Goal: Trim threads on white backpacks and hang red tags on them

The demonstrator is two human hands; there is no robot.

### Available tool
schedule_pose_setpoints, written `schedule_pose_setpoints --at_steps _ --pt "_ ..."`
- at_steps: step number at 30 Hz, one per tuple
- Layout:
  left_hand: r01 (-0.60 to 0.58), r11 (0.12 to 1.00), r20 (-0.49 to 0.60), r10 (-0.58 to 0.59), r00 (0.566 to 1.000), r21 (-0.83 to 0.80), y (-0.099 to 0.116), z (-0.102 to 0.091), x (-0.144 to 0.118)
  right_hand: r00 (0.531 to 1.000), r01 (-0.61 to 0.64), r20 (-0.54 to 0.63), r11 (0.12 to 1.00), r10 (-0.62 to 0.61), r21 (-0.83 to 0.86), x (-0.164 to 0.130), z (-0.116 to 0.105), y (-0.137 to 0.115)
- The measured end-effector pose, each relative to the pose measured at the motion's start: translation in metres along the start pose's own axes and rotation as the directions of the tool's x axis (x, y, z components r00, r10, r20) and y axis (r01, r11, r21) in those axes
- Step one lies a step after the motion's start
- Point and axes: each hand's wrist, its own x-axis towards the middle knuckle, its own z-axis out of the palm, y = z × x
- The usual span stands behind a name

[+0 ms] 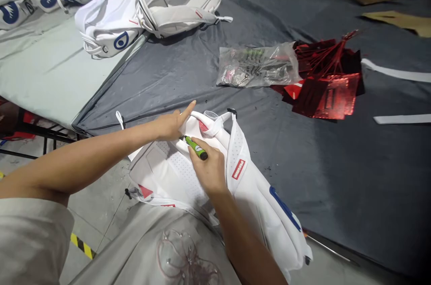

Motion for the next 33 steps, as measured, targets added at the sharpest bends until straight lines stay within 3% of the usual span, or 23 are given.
schedule_pose_setpoints --at_steps 4,11,16,26,33 --pt "-0.075 0.995 0.045 0.078 0.996 -0.067 -0.01 -0.003 0.001 0.999 0.029 -0.013 0.998 -0.03 -0.05 -0.003 -0.003 0.002" --pt "-0.191 0.973 0.027 0.196 0.98 -0.131 -0.025 0.004 0.014 0.996 0.083 -0.033 0.995 -0.085 -0.054 -0.006 -0.006 0.004" --pt "-0.182 0.967 0.041 0.192 0.981 -0.177 -0.025 0.006 0.017 0.997 0.068 -0.041 0.997 -0.07 -0.048 -0.006 -0.013 0.002" --pt "-0.163 0.974 0.077 0.176 0.981 -0.155 -0.019 -0.002 0.013 0.993 0.094 -0.058 0.976 -0.107 -0.199 0.003 0.002 -0.004" --pt "-0.157 0.972 0.102 0.177 0.979 -0.177 -0.021 -0.002 0.012 1.0 -0.007 -0.029 0.994 0.004 -0.11 0.001 -0.001 -0.013"
